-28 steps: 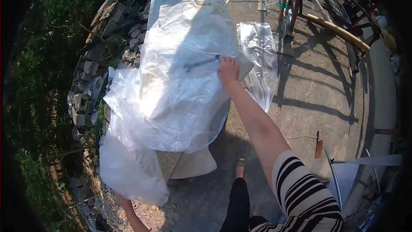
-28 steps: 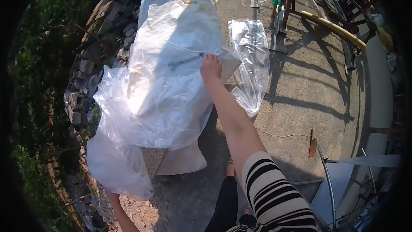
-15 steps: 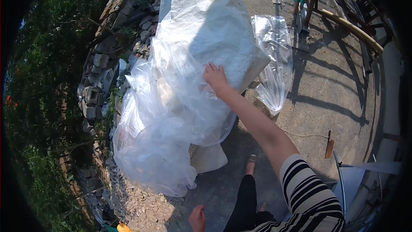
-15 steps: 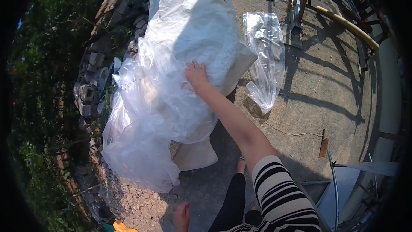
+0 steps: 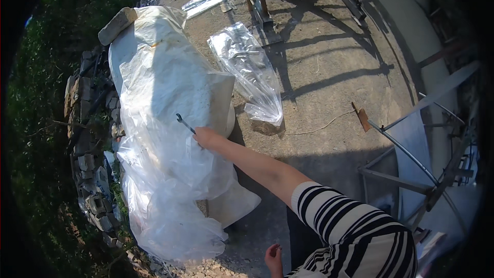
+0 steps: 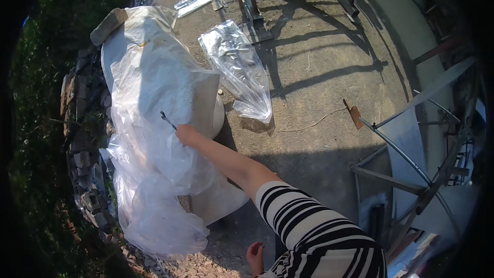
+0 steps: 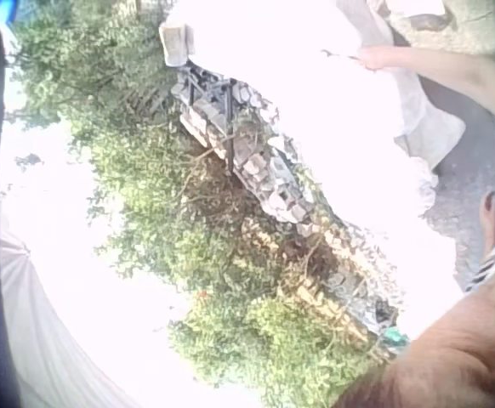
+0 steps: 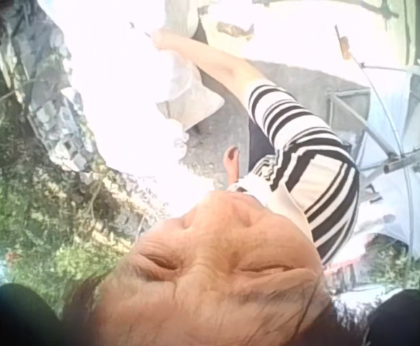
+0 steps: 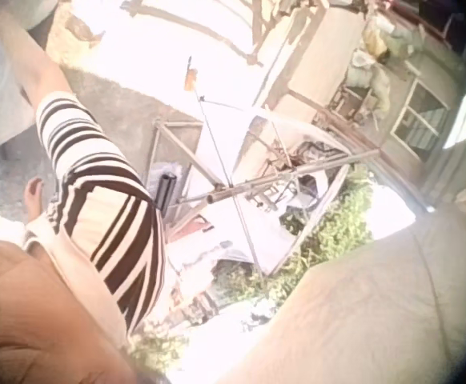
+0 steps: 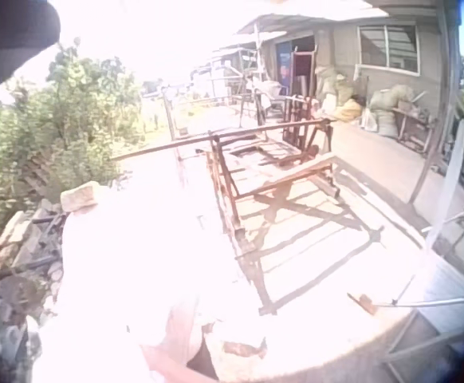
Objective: The person assembles a greenhouse structure by attaching a metal frame to a base and securing a large roll of clear plastic sheeting over it. They use a metal rod to tension the plastic and a tool to tighten the frame connections, ensuring the covering is taut and properly aligned.
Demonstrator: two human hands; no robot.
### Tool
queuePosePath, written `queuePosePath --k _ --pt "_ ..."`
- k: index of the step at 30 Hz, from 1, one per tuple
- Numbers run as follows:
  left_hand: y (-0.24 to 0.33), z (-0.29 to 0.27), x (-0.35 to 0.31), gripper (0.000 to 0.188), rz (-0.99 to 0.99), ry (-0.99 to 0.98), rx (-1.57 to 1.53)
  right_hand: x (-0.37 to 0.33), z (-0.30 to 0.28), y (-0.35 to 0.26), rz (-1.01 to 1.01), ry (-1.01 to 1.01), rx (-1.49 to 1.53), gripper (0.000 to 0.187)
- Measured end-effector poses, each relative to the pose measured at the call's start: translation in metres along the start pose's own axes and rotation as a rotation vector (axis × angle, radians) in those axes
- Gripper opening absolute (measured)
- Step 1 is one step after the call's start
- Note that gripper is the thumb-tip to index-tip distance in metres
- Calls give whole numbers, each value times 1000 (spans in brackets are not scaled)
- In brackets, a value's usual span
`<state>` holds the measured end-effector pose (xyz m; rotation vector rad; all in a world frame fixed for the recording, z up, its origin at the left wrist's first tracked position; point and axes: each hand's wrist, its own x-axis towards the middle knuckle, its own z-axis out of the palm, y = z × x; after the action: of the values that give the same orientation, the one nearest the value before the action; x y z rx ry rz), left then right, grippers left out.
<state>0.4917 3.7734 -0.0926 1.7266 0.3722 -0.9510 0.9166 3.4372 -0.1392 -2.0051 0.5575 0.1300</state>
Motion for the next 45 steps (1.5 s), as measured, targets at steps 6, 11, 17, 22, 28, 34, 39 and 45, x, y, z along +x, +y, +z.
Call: queuePosePath --k 6,11,17,22,28,34,39,45 --pt "19 42 -11 21 108 -279 102 -206 -90 62 197 297 448 23" --pt "35 78 4 17 403 -732 549 -510 -86 226 557 417 83 29" --pt "26 182 -108 16 1006 -1072 1039 -871 49 300 914 356 243 36" --pt "-70 264 -262 18 1175 -1559 1286 -1090 173 262 1423 1122 582 29" --pt "-203 308 -457 19 1356 -2220 1342 -1247 271 225 1590 2172 929 38" --pt "-350 356 -567 19 1405 -2540 1444 -1353 286 291 1053 3053 826 26" --pt "-507 411 -657 21 1297 -2696 1529 -1435 241 322 605 3060 1226 29" --pt "-714 462 -685 31 648 -2608 1880 -1461 223 416 -126 3024 1857 29"
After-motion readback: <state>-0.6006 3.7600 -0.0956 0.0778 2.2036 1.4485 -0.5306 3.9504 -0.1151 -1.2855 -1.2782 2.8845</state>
